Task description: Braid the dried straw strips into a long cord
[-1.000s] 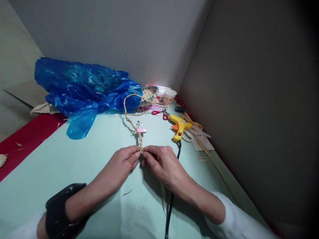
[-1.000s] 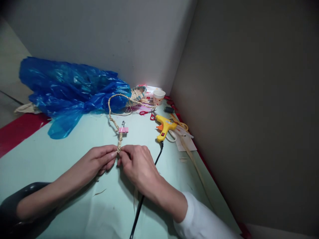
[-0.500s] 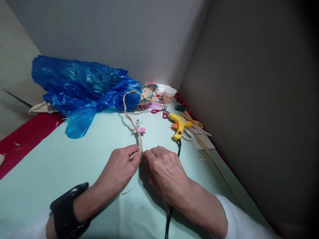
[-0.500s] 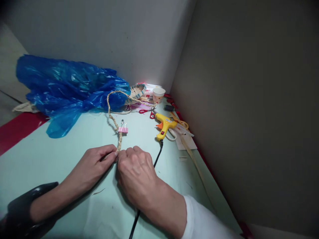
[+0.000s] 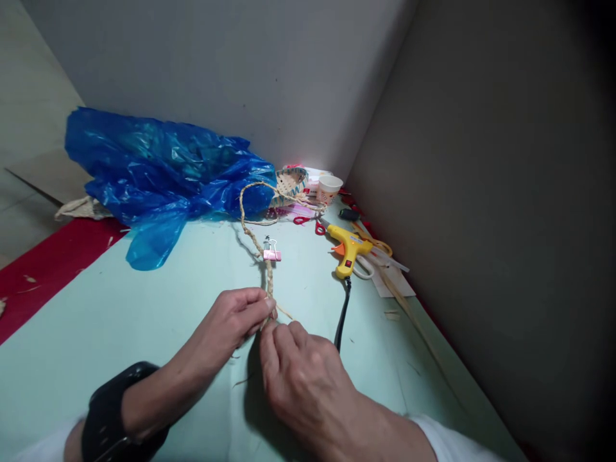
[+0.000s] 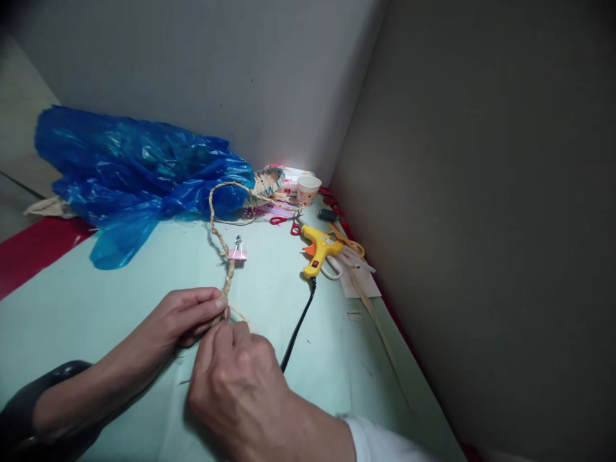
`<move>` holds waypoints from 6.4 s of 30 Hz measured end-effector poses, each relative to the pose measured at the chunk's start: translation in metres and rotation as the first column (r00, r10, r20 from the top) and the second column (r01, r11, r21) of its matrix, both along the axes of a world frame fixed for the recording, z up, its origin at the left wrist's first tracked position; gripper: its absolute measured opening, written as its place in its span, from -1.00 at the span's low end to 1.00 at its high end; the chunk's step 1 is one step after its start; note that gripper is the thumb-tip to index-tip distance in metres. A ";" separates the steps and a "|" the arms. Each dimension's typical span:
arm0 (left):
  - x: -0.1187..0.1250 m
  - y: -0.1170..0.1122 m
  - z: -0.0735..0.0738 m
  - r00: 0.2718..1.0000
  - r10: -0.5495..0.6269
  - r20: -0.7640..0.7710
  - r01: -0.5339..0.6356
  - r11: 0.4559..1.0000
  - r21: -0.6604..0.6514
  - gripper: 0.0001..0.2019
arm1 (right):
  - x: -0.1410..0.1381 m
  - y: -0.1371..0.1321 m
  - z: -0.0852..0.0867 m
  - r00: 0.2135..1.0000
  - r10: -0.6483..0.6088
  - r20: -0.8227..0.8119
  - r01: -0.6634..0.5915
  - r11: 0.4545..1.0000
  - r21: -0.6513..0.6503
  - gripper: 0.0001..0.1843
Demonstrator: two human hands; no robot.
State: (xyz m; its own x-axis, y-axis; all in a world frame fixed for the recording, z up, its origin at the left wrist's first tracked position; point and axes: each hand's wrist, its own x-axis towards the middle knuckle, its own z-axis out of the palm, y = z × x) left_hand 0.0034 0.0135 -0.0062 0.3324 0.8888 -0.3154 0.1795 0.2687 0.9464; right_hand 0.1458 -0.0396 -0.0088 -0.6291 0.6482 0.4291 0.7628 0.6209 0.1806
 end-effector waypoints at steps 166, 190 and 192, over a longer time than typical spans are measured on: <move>0.016 -0.047 0.012 0.459 -0.082 -0.884 0.551 0.807 0.211 -0.59 | 0.014 0.044 0.003 0.380 -0.654 -0.654 -0.721 0.233 -0.652 -0.67; 0.000 -0.011 0.006 0.976 -0.002 0.216 0.043 0.982 -0.183 -0.79 | 0.024 0.042 0.011 0.506 -0.541 -0.671 -0.701 0.196 -0.686 -0.67; 0.001 -0.014 0.006 0.975 0.048 0.217 0.002 0.974 -0.226 -0.77 | 0.025 0.041 0.013 0.607 -0.474 -0.638 -0.597 0.258 -0.760 -0.67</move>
